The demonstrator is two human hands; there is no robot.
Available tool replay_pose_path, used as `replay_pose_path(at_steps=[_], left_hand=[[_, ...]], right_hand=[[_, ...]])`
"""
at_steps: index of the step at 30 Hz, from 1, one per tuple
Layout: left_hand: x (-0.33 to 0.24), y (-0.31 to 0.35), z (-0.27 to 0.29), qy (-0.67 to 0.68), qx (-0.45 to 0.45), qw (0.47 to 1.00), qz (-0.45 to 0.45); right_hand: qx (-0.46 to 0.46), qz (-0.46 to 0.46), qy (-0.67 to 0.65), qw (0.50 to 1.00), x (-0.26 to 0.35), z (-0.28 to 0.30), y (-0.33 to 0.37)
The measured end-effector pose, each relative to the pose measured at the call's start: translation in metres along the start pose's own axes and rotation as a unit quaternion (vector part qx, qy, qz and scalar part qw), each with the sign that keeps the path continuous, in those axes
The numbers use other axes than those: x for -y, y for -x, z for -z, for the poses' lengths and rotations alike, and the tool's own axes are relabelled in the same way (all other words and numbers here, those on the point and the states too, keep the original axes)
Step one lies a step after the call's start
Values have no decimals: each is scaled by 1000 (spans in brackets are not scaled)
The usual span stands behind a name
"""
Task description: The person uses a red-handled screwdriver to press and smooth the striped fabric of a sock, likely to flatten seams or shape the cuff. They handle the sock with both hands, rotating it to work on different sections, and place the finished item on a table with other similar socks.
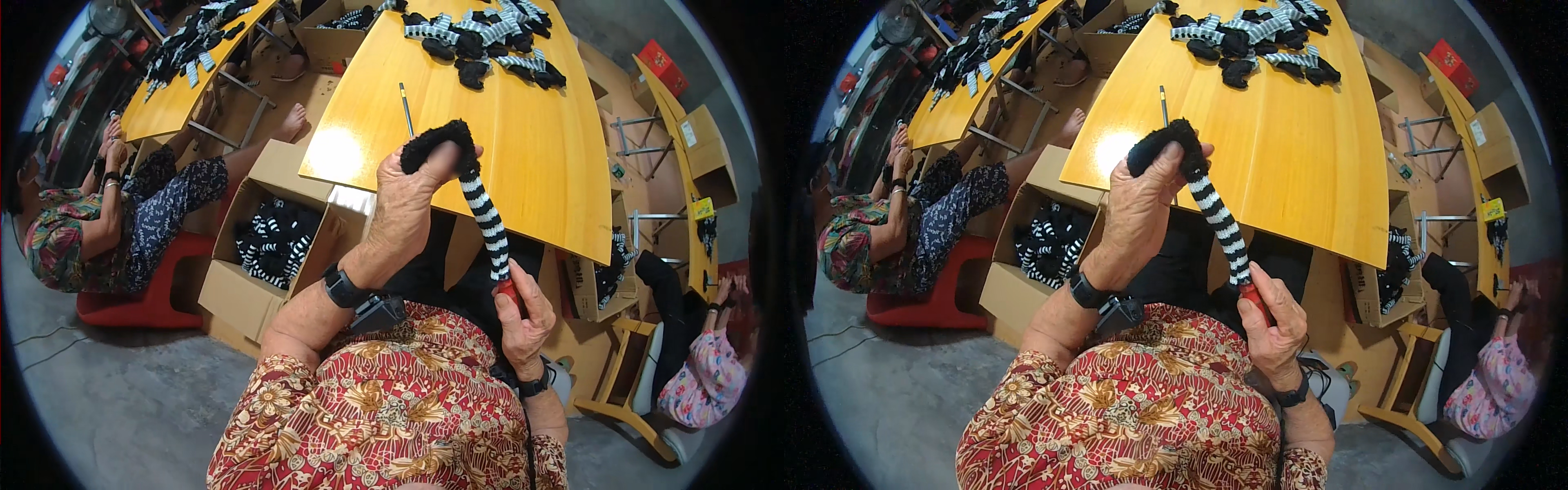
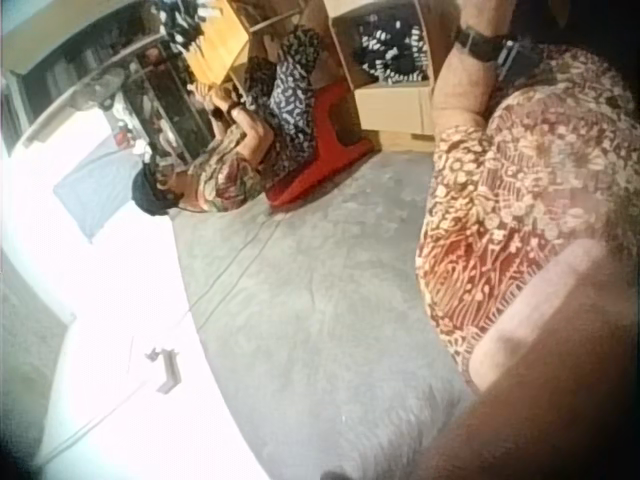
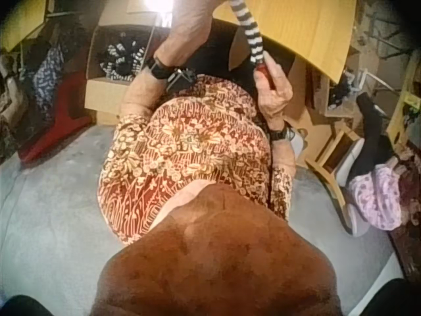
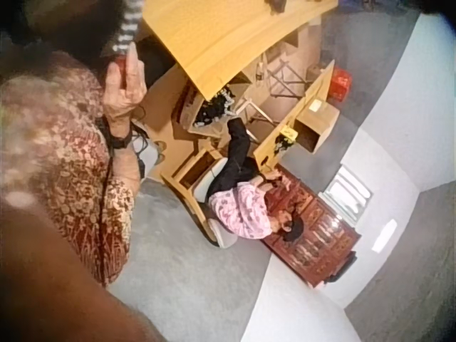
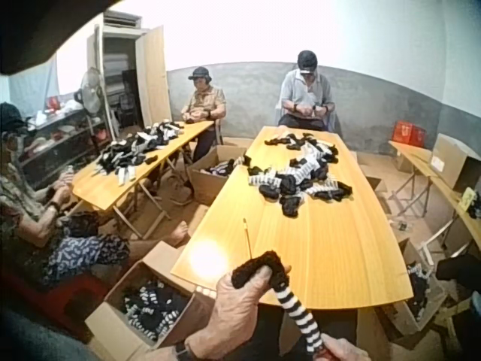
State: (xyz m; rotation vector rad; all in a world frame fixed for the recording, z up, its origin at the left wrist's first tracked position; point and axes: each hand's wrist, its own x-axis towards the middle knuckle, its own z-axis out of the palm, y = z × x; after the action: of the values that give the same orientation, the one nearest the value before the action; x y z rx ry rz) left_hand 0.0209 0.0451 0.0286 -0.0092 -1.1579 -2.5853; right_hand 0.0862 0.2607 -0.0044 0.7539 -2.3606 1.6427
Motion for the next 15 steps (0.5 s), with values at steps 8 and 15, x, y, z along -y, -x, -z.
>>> replay_pose_path(at_steps=[8,15], left_hand=[[9,1,10,-75,48,996,-12],[-8,-1,9,12,11,1000,19]], right_hand=[[-22,-9,-11,1000,5,-10,-5],[16,20,35,999,8,-2,-10]])
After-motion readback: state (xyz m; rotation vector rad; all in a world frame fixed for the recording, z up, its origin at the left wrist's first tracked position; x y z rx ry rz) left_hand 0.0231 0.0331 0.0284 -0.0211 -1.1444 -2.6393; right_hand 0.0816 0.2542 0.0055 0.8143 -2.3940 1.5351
